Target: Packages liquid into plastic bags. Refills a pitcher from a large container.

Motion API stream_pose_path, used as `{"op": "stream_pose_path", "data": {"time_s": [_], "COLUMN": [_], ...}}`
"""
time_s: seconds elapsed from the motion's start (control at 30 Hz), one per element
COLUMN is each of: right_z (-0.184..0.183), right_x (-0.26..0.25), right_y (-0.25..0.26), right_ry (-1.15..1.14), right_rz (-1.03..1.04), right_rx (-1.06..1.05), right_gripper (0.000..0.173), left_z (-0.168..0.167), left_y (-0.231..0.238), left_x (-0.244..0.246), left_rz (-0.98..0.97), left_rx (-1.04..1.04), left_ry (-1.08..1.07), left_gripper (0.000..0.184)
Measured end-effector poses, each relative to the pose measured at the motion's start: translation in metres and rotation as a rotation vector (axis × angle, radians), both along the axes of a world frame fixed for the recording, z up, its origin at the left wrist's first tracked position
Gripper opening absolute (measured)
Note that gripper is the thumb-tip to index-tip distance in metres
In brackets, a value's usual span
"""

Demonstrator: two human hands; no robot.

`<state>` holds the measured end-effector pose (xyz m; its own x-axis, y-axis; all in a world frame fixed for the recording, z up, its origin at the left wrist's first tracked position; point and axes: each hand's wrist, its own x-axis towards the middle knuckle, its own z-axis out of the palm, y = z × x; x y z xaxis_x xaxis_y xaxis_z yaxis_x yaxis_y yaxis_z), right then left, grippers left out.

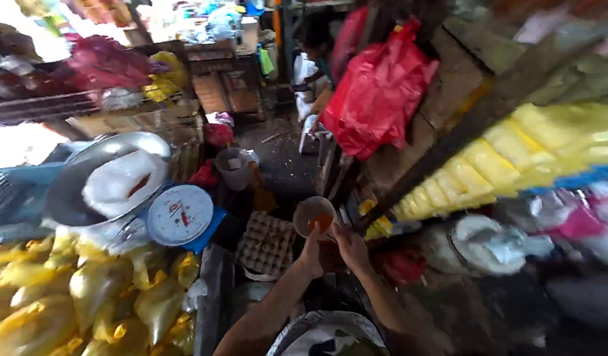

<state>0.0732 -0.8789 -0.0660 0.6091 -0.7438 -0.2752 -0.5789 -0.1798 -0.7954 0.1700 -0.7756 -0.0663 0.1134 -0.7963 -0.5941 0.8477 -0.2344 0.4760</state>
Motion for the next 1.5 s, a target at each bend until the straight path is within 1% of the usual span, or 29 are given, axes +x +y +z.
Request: {"op": "stream_pose_path", "data": {"time_s": [0.07, 0.13, 0.2, 0.27, 0.3, 0.37, 0.43, 0.53, 0.6, 0.63, 0.7, 0.77, 0.8, 0.87, 0.9, 0.93, 1.0, 1.03, 1.07, 1.13, 1.2, 1.3, 1.33, 1.4, 1.47, 1.5], "right_z": [-0.015, -0.036, -0.059, -0.073, -0.076, -0.076, -0.071, -0.084, -0.094, -0.097, -0.097, -0.100, -0.107, -0.129, -0.136, -0.138, -0.136, -0.136, -0.135, -0.134, -0.126, -0.109, -0.104, -0.098, -0.099, -0.101], "right_x": [-0.058, -0.121, -0.186, -0.252, -0.285, -0.352, -0.427, -0.554, -0.636, -0.673, -0.734, -0.786, -0.809, -0.851, -0.867, -0.881, -0.898, -0.903, -0.907, -0.911, -0.898, -0.844, -0.824, -0.785, -0.747, -0.730], "right_y": [0.009, 0.016, 0.024, 0.038, 0.048, 0.069, 0.089, 0.128, 0.155, 0.162, 0.160, 0.140, 0.127, 0.109, 0.099, 0.088, 0.065, 0.055, 0.045, 0.032, 0.021, 0.005, -0.001, -0.016, -0.026, -0.031], "right_ry": [0.073, 0.117, 0.159, 0.186, 0.188, 0.150, 0.147, 0.166, 0.282, 0.389, 0.594, 0.743, 0.801, 0.865, 0.885, 0.902, 0.947, 0.992, 1.029, 1.089, 1.145, 1.168, 1.163, 1.125, 1.075, 1.056], "right_rz": [-0.114, -0.187, -0.228, -0.301, -0.357, -0.520, -0.711, -0.988, -1.138, -1.178, -1.203, -1.160, -1.117, -0.994, -0.914, -0.829, -0.663, -0.567, -0.468, -0.275, -0.107, 0.048, 0.093, 0.170, 0.225, 0.252], "right_rx": [0.018, 0.018, 0.013, 0.043, 0.072, 0.149, 0.206, 0.133, 0.109, 0.100, 0.051, -0.040, -0.079, -0.121, -0.119, -0.100, -0.011, 0.077, 0.168, 0.246, 0.281, 0.308, 0.295, 0.264, 0.224, 0.201], "right_gripper": [0.067, 0.064, 0.066, 0.071, 0.070, 0.061, 0.052, 0.045, 0.045, 0.047, 0.048, 0.053, 0.059, 0.069, 0.068, 0.060, 0.034, 0.026, 0.024, 0.026, 0.032, 0.039, 0.040, 0.042, 0.041, 0.040], "left_z": [-0.018, -0.032, -0.048, -0.064, -0.071, -0.081, -0.089, -0.098, -0.108, -0.114, -0.127, -0.144, -0.151, -0.162, -0.167, -0.170, -0.169, -0.170, -0.173, -0.186, -0.205, -0.224, -0.229, -0.240, -0.253, -0.262], "left_y": [-0.017, -0.028, -0.042, -0.053, -0.055, -0.056, -0.057, -0.061, -0.067, -0.072, -0.082, -0.091, -0.093, -0.090, -0.089, -0.090, -0.095, -0.097, -0.100, -0.109, -0.114, -0.120, -0.123, -0.128, -0.130, -0.129], "left_x": [-0.048, -0.102, -0.152, -0.201, -0.226, -0.276, -0.318, -0.379, -0.418, -0.436, -0.468, -0.495, -0.505, -0.519, -0.524, -0.529, -0.537, -0.539, -0.541, -0.539, -0.534, -0.516, -0.509, -0.498, -0.484, -0.475], "left_rz": [-0.053, -0.159, -0.334, -0.555, -0.653, -0.808, -0.951, -1.073, -1.126, -1.154, -1.228, -1.325, -1.365, -1.407, -1.408, -1.405, -1.389, -1.380, -1.371, -1.343, -1.270, -1.137, -1.105, -1.070, -1.054, -1.038], "left_rx": [0.135, 0.237, 0.282, 0.315, 0.322, 0.342, 0.371, 0.400, 0.435, 0.453, 0.480, 0.465, 0.441, 0.405, 0.401, 0.400, 0.418, 0.432, 0.441, 0.463, 0.502, 0.548, 0.562, 0.571, 0.563, 0.555], "left_ry": [0.006, -0.046, -0.076, -0.065, -0.080, -0.156, -0.192, -0.254, -0.310, -0.331, -0.384, -0.497, -0.553, -0.647, -0.668, -0.669, -0.672, -0.680, -0.683, -0.682, -0.685, -0.637, -0.634, -0.670, -0.707, -0.733], "left_gripper": [0.066, 0.056, 0.044, 0.042, 0.040, 0.034, 0.036, 0.037, 0.041, 0.043, 0.040, 0.029, 0.023, 0.019, 0.021, 0.025, 0.031, 0.032, 0.032, 0.037, 0.039, 0.046, 0.043, 0.038, 0.039, 0.043]}}
